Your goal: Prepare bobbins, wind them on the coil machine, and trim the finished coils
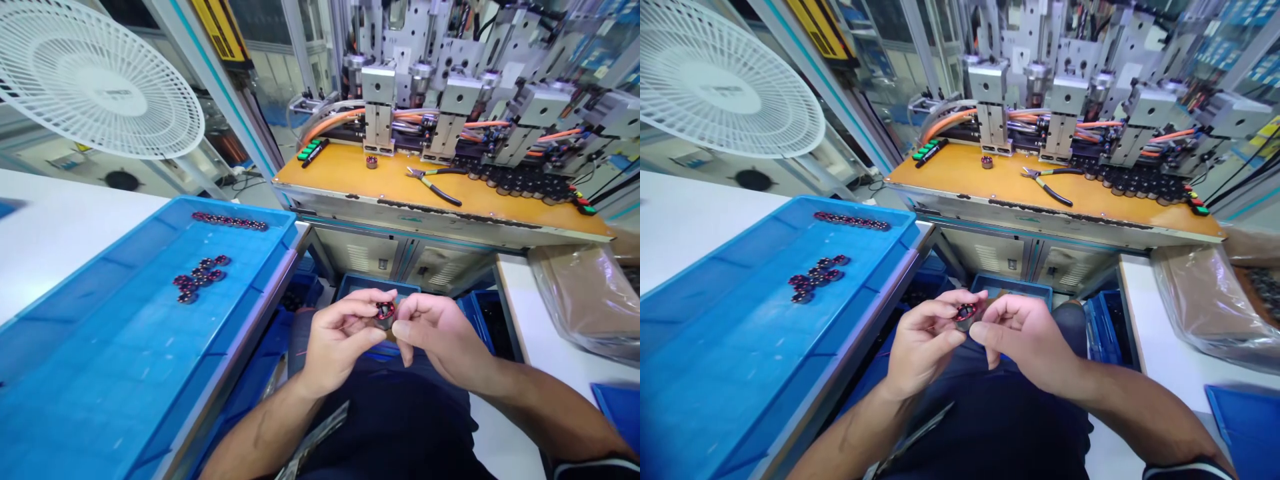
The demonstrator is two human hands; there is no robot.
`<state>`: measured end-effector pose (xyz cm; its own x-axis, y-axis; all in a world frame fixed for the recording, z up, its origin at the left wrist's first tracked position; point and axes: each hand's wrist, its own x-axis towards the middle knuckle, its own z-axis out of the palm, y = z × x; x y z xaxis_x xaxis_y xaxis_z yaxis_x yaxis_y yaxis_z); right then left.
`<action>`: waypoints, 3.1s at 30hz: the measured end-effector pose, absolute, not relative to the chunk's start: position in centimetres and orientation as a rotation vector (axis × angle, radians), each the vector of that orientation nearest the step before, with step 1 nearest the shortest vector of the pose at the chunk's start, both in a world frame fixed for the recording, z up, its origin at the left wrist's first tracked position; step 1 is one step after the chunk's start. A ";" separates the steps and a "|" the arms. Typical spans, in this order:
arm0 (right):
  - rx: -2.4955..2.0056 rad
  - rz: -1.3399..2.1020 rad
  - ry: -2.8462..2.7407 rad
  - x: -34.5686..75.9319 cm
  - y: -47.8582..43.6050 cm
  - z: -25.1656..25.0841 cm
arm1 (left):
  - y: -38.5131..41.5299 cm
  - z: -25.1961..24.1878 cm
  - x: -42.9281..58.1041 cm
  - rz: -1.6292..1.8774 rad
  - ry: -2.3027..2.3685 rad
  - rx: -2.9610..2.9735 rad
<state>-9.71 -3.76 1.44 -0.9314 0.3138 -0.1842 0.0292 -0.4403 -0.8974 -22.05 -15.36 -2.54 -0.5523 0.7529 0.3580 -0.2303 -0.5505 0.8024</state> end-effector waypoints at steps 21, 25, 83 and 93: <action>0.347 -0.057 -2.039 -10.8 -0.8 -1.6 | -16.5 0.2 -21.3 1.902 1.912 1.437; 0.157 0.384 -2.134 -10.5 -2.5 -0.3 | -16.2 0.9 -22.1 1.841 1.912 1.457; -0.326 -0.378 -3.049 -15.9 19.3 4.7 | -17.7 0.2 -24.2 2.023 1.837 1.230; -0.379 1.038 -2.649 -9.6 7.5 1.6 | -18.1 0.4 -24.4 2.053 1.901 1.282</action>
